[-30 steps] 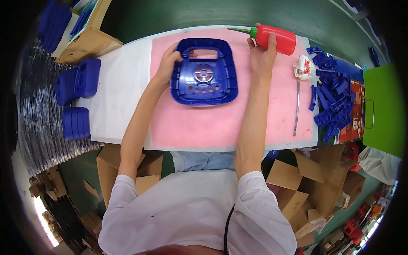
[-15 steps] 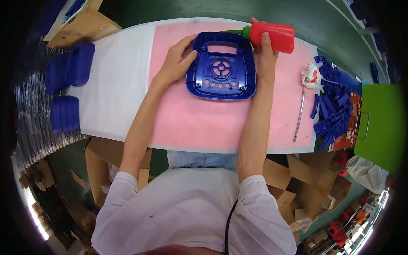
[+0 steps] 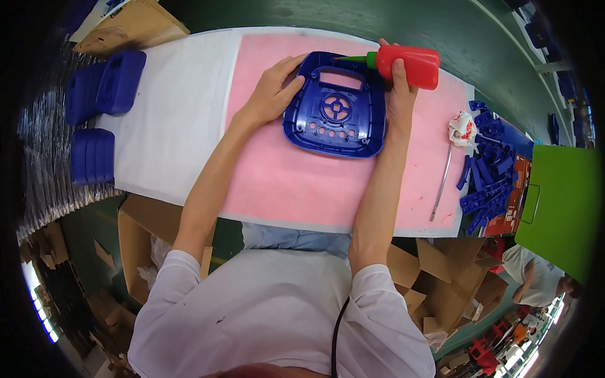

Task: The person applies glue from a glue bottle to a blue plastic shell, then attaches a handle piece to the shell.

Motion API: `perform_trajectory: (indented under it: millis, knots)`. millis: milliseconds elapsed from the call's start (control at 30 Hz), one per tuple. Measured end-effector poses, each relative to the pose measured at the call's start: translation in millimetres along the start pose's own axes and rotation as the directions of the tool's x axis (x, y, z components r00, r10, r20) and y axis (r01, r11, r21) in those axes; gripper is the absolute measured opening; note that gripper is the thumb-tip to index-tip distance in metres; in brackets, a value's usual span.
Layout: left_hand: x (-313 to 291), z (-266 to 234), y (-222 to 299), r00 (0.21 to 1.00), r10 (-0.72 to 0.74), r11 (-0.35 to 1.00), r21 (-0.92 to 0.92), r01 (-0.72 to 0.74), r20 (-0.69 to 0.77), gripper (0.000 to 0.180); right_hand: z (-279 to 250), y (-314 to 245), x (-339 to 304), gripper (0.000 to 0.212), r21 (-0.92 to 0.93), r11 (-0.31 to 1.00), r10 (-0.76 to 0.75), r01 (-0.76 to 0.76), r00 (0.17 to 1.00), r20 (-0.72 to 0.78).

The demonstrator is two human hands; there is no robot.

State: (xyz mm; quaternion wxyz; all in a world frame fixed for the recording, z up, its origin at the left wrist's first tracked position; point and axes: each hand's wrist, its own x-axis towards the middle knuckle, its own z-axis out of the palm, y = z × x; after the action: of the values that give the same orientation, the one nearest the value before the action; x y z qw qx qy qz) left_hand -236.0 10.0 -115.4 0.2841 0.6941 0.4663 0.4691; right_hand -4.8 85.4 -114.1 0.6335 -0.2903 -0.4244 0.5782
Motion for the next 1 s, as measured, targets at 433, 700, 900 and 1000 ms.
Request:
perform_trajectory:
  millis: [433,700,900,1000]
  knots:
    - [-0.1,0.3,-1.3,1.000,-0.023,1.000,0.004,0.023,-0.003,0.042,3.8,-2.6,-1.7,0.055,-0.054,0.999,-0.005,0.005,1.000,-0.004]
    - [0.6,-0.2,-1.1,1.000,-0.023,1.000,0.008,0.023,0.008,0.042,3.7,-3.9,-2.4,0.057,-0.082,0.997,0.009,-0.007,1.000,0.027]
    - [-0.7,0.2,-3.4,0.999,-0.048,0.999,0.004,0.048,0.001,0.042,3.1,-3.7,-2.0,0.059,-0.099,0.995,0.005,-0.001,0.999,0.040]
    - [-0.7,1.9,-2.6,0.999,-0.040,0.999,-0.015,0.039,-0.029,0.041,2.6,-3.4,-2.3,0.059,-0.083,0.997,-0.001,0.005,0.999,0.051]
